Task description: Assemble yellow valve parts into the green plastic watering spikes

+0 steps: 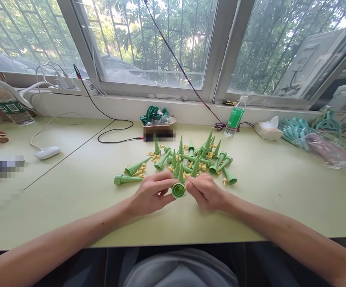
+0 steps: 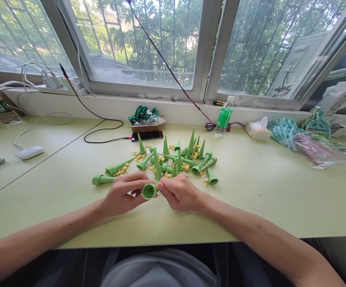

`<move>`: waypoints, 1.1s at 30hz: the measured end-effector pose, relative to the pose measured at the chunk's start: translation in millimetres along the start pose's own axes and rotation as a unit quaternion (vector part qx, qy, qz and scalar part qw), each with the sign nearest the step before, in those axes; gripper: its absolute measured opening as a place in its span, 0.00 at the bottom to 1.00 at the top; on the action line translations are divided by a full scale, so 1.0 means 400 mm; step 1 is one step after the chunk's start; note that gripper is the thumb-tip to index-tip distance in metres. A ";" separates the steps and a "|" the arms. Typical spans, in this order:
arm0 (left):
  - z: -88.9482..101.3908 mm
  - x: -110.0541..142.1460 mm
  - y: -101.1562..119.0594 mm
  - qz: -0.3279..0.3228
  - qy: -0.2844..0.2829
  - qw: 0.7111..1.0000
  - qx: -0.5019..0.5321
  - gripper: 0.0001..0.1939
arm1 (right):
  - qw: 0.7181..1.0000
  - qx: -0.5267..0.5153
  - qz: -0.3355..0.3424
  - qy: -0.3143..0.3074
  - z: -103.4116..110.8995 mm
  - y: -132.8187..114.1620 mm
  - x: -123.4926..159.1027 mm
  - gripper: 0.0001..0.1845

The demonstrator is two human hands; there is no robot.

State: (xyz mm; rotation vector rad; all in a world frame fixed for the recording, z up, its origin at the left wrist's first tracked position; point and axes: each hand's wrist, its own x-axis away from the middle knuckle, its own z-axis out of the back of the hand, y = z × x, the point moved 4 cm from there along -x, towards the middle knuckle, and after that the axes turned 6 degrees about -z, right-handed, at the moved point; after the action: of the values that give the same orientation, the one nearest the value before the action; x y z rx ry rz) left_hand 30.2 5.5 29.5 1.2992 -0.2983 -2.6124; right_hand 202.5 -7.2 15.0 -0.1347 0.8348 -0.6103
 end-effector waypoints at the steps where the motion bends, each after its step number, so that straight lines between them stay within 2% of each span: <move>1: 0.000 -0.001 0.002 -0.006 -0.003 1.000 0.001 0.04 | 1.000 -0.005 -0.001 0.001 0.000 -0.001 -0.001 0.20; 6: -0.004 -0.001 0.003 -0.006 -0.016 1.000 0.006 0.04 | 1.000 0.014 0.012 0.016 -0.002 -0.006 0.000 0.20; 12: -0.012 -0.003 -0.010 0.092 -0.015 0.995 0.036 0.02 | 0.994 0.054 0.050 0.078 -0.003 -0.007 0.007 0.23; 15: -0.013 -0.007 -0.018 0.160 -0.008 0.983 0.090 0.07 | 0.992 0.027 0.060 0.105 0.003 -0.010 0.008 0.22; 17: -0.017 -0.010 -0.020 0.185 -0.028 0.973 0.135 0.11 | 0.991 0.018 0.059 0.119 0.007 -0.011 0.009 0.21; 20: -0.024 -0.006 -0.025 0.227 -0.064 0.950 0.206 0.22 | 0.989 0.017 0.062 0.132 0.012 -0.012 0.010 0.19; 23: -0.030 0.004 -0.032 0.276 -0.080 0.917 0.276 0.30 | 0.990 0.030 0.065 0.123 0.011 -0.012 0.009 0.18; 26: -0.035 0.013 -0.035 0.293 -0.097 0.896 0.319 0.32 | 0.991 0.052 0.071 0.099 0.008 -0.014 0.006 0.19; 33: -0.040 0.024 -0.043 0.293 -0.119 0.888 0.334 0.28 | 0.991 0.023 0.099 0.084 0.016 -0.021 -0.002 0.16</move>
State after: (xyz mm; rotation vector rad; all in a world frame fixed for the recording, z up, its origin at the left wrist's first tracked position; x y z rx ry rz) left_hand 36.0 18.1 8.1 0.8156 -1.4785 -2.1736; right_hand 203.0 -14.4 22.6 0.0419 0.9843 -0.4573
